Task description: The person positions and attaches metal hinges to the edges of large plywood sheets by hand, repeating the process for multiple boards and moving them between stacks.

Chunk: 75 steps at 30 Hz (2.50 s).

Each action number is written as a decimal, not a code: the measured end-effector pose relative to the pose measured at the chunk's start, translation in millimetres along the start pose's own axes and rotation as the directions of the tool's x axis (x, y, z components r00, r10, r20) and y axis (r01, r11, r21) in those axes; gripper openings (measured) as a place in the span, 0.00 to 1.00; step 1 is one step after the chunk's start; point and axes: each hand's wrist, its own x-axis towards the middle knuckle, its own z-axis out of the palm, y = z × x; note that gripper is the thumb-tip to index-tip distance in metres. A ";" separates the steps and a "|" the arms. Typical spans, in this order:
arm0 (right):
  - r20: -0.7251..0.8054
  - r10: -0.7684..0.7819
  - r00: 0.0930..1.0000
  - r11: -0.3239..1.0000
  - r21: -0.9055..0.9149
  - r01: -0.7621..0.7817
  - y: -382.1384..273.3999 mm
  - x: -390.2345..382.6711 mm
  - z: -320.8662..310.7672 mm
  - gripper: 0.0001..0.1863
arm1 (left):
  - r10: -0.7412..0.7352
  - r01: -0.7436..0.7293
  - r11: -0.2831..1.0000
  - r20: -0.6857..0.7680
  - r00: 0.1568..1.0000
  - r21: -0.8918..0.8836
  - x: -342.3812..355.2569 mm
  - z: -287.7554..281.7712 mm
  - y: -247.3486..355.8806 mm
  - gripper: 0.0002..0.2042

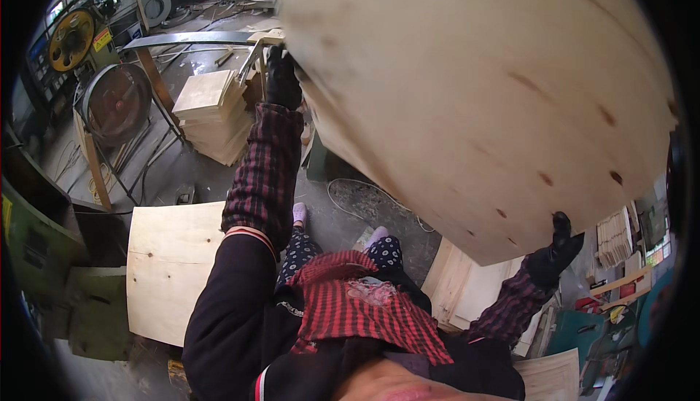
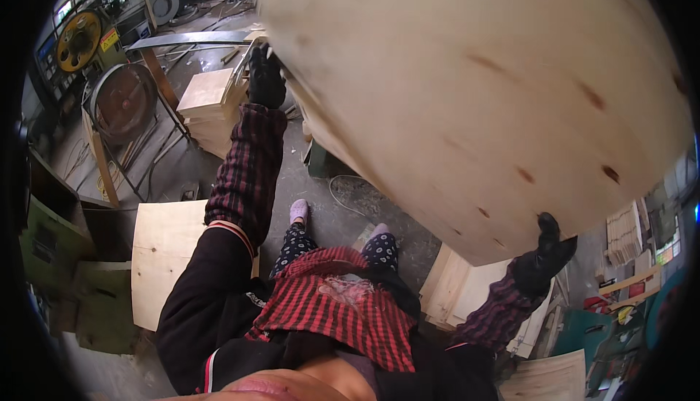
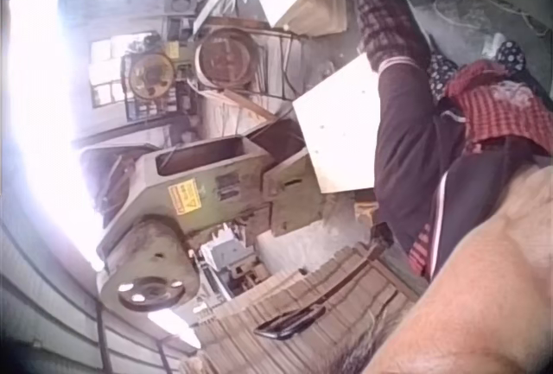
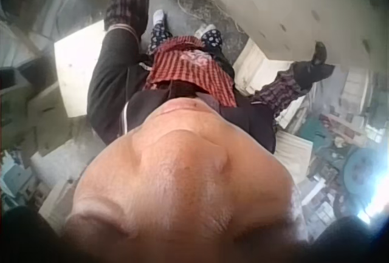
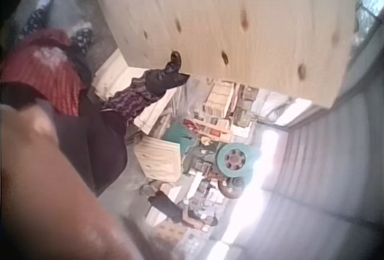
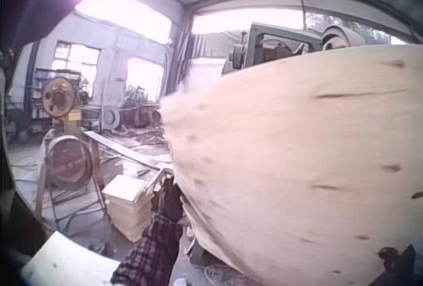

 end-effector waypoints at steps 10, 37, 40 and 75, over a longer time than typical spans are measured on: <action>0.740 -0.589 0.325 0.206 -0.251 0.946 22.2 127.6 196.3 0.17 | -0.858 0.671 0.494 -0.184 0.480 -0.553 -236.4 -96.0 -139.9 0.41; 0.006 0.830 0.558 0.537 0.264 -0.801 166.1 -77.7 -78.9 0.19 | -0.445 0.065 0.772 0.465 0.765 0.632 -249.3 -7.9 15.2 0.37; -0.031 0.766 0.642 0.638 0.165 -0.753 162.5 -68.7 -54.5 0.15 | -0.649 0.606 0.756 0.163 0.743 0.247 -241.7 -36.3 -16.3 0.34; 0.007 0.650 0.760 0.744 0.197 -0.638 184.8 -72.6 -5.8 0.14 | -0.338 0.346 0.901 -0.075 0.938 0.260 -116.4 -238.3 96.7 0.26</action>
